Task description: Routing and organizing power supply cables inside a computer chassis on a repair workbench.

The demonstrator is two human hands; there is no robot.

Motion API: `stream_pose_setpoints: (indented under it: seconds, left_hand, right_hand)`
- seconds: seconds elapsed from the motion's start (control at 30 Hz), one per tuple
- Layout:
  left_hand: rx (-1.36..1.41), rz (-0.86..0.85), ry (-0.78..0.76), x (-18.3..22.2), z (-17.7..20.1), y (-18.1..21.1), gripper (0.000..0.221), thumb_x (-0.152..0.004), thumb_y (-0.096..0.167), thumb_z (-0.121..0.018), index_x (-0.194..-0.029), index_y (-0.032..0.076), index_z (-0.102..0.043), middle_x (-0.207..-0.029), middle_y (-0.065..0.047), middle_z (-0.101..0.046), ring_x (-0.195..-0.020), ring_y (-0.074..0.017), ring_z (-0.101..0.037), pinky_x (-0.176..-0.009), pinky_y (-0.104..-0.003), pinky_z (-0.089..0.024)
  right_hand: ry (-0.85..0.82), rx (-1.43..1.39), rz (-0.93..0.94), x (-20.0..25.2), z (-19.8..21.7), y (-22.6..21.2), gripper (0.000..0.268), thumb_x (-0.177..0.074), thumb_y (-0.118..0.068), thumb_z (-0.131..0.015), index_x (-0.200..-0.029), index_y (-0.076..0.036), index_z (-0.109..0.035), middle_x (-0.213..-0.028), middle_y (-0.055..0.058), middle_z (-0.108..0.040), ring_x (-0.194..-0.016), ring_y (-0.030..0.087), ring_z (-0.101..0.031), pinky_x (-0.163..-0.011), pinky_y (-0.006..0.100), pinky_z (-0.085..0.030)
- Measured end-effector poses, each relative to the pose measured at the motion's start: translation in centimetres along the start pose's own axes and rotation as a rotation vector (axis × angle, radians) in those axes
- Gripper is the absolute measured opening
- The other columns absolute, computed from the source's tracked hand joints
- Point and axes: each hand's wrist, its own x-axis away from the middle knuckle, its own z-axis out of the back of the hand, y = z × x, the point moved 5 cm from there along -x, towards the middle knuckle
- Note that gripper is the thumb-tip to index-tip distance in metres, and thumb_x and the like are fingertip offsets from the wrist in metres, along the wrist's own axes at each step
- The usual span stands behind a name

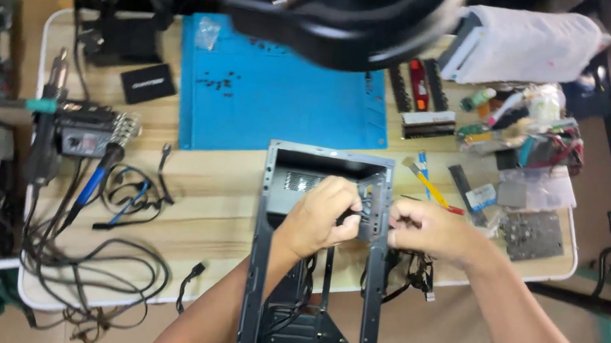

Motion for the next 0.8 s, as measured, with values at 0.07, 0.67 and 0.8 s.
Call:
stream_pose_setpoints:
  seconds: [0.07, 0.67, 0.8]
  left_hand:
    - [-0.016, 0.056, -0.072, -0.1, -0.2, -0.6, 0.022, -0.107, 0.037, -0.069, -0.102, 0.016, -0.065, -0.100, -0.004, -0.065, -0.094, -0.0306, -0.071, -0.081, -0.042, -0.061]
    - [-0.011, 0.093, -0.107, 0.2, -0.8, -1.3, 0.020, -0.095, 0.034, -0.080, -0.096, 0.020, -0.067, -0.096, 0.000, -0.067, -0.089, -0.0287, -0.073, -0.077, -0.041, -0.063]
    - [-0.010, 0.046, -0.065, 0.8, -0.5, -1.2, 0.014, -0.103, 0.028, -0.074, -0.097, 0.017, -0.067, -0.097, -0.004, -0.068, -0.092, -0.0313, -0.074, -0.078, -0.041, -0.063]
  right_hand:
    - [-0.145, -0.121, -0.005, -1.6, -0.2, 2.5, 0.024, -0.084, -0.032, -0.088, -0.091, -0.011, -0.082, -0.082, 0.006, -0.076, -0.083, 0.023, -0.070, -0.079, 0.038, -0.055]
    - [0.690, 1.139, 0.604, 7.2, -1.2, -0.6, 0.017, -0.108, -0.016, -0.047, -0.092, -0.023, -0.046, -0.084, -0.004, -0.033, -0.057, 0.021, -0.049, -0.050, 0.034, -0.041]
    - [0.887, 1.186, 0.714, 4.1, -5.5, 11.4, 0.020, -0.103, -0.015, -0.055, -0.086, -0.024, -0.048, -0.084, -0.003, -0.040, -0.052, 0.018, -0.043, -0.046, 0.035, -0.039]
